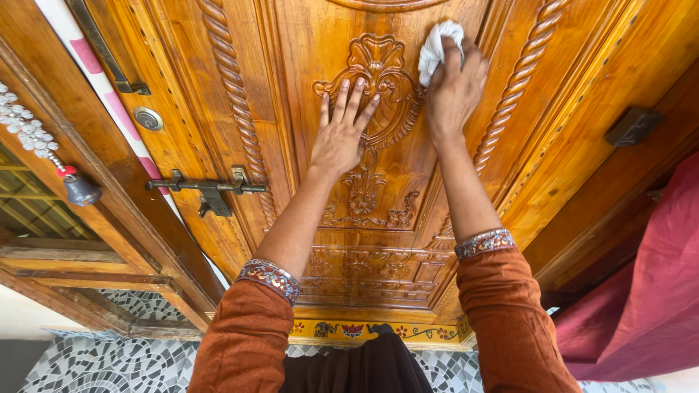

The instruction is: The person wipes the surface of a carved wooden door with a white cloth. They move the cloth across different panels and around the metal latch, focusing on the upper and middle sections of the door.

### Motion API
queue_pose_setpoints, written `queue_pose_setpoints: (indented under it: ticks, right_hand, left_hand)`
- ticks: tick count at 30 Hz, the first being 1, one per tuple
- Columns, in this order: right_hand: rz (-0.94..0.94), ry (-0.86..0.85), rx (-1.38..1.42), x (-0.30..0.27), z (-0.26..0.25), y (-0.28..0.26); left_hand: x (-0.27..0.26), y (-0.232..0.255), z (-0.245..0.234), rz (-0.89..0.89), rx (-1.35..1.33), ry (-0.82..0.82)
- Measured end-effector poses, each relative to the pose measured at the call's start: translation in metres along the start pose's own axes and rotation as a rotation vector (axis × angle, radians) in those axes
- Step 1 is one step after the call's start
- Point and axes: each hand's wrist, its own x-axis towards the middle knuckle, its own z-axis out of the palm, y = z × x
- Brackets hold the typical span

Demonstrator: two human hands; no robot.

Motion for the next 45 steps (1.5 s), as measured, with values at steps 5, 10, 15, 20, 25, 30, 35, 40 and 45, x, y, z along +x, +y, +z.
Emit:
queue_pose_setpoints:
  ticks: [5,10,15,20,25,30,35,40,45]
  right_hand:
    - [-0.160,-0.044,0.015,-0.018,0.006,-0.037]
    - [-0.303,-0.199,0.014,-0.050,-0.028,-0.019]
    - [-0.033,-0.128,-0.034,-0.061,-0.021,0.022]
    - [-0.091,-0.274,0.099,-0.120,-0.045,0.003]
    - [-0.084,-0.397,0.140,-0.123,-0.065,0.031]
    - [0.044,-0.391,0.197,-0.109,-0.063,0.013]
    - [0.152,-0.490,0.325,-0.111,-0.059,0.008]
    - [0.450,-0.648,1.037,-0.115,-0.073,0.034]
    - [0.415,-0.401,0.415,-0.110,-0.096,0.096]
  left_hand:
    - [-0.010,0.010,-0.003,-0.058,0.053,0.002]
    - [-0.064,0.022,0.010,-0.147,-0.288,-0.153]
    - [-0.169,0.072,0.078,-0.197,-0.670,-0.253]
    - [-0.260,0.160,0.154,-0.291,-0.983,-0.362]
    - [-0.249,0.201,0.170,-0.322,-1.362,-0.340]
    - [-0.130,0.187,0.115,-0.338,-1.304,0.089]
    - [-0.033,0.147,0.069,-0.144,-1.144,0.296]
    - [0.016,0.162,0.078,-0.296,-0.882,0.032]
    - [0.034,0.150,0.086,-0.042,-0.265,0.246]
